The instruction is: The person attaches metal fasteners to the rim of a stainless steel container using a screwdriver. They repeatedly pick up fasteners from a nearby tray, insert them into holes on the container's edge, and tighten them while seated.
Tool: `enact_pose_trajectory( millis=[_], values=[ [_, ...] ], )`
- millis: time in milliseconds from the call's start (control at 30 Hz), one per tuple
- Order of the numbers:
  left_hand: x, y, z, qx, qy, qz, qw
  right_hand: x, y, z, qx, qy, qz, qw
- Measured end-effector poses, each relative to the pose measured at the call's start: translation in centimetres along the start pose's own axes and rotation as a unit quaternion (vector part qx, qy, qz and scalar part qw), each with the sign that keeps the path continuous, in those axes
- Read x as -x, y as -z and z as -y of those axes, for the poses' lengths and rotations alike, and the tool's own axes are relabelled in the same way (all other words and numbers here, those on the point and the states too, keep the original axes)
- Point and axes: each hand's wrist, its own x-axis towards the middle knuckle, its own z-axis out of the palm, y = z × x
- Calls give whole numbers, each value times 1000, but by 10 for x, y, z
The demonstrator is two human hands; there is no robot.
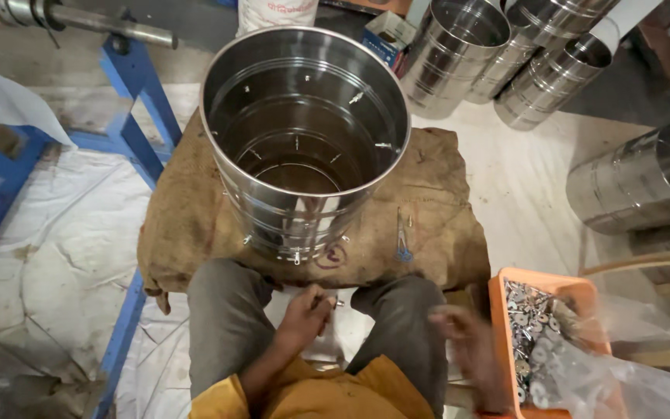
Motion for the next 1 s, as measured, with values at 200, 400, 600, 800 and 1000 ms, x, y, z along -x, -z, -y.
enact_pose_trajectory(
  millis=[200, 400, 600, 800, 1000],
  values=[
    [4, -9, -5, 83, 81, 20, 993, -32, -144, 68, 222, 99, 146, 959],
    [10, 6, -17, 182, 121, 3, 976, -46, -162, 73, 198, 162, 144, 956],
    [8, 6, -15, -33, -37, 17, 999, -49, -136, 20, 79, -89, 61, 991],
    [19, -10, -41, -192, -146, 8, 970, -29, -137, -17, -141, -204, 97, 964],
    [25, -21, -56, -115, -116, 8, 987, -27, -143, -13, -223, -162, 86, 957]
  ],
)
